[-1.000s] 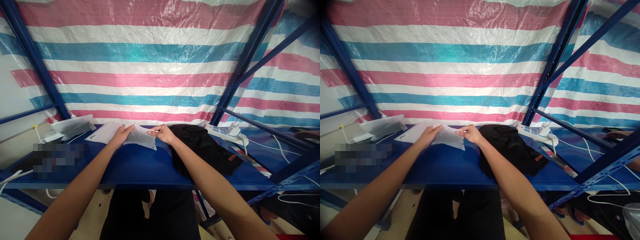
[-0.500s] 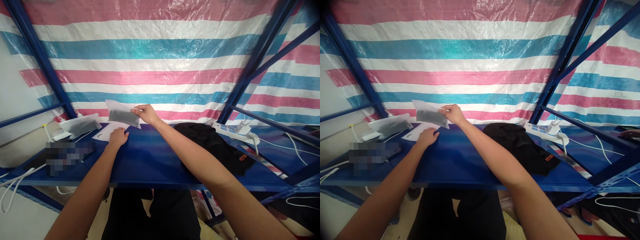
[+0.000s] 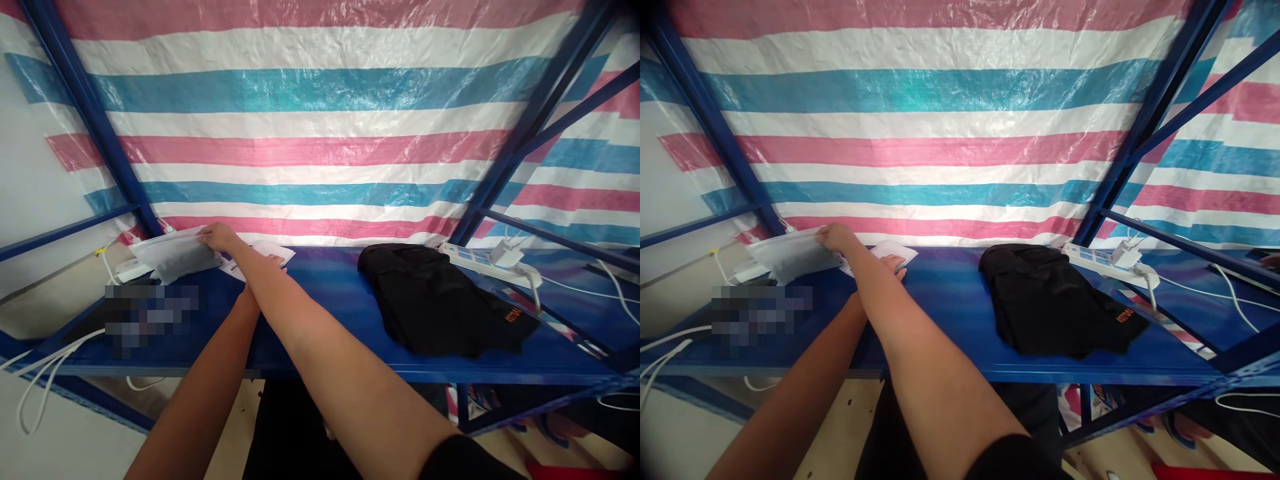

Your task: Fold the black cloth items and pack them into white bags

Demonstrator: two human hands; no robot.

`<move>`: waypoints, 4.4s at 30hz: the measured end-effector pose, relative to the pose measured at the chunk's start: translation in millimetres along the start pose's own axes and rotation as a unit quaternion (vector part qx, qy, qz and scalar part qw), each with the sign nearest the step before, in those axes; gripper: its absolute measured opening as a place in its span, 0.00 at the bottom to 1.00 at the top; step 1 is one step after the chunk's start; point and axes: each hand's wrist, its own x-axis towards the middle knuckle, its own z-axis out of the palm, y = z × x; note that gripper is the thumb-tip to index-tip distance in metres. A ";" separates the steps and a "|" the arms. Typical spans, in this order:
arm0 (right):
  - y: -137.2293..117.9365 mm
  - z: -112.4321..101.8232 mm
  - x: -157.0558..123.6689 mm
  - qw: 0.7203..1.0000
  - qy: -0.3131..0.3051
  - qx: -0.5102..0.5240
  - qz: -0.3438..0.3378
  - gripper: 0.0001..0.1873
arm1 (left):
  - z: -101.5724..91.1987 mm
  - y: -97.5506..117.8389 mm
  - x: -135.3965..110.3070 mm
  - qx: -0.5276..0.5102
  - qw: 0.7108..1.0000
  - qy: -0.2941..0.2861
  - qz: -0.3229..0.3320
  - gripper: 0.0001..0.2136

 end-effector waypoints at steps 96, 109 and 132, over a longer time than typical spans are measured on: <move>76.3 -157.2 -200.9 0.972 -0.039 -0.186 0.137 0.24 | -45.3 139.5 -121.4 0.113 0.964 0.082 -0.226 0.11; 123.7 -168.1 -221.2 0.976 0.010 -0.218 0.013 0.13 | -68.0 123.3 -120.3 -0.010 0.952 0.119 -0.283 0.15; 39.0 -163.2 -297.9 0.957 -0.096 -0.192 -0.193 0.17 | -42.7 166.8 -193.5 0.147 0.983 -0.069 0.087 0.34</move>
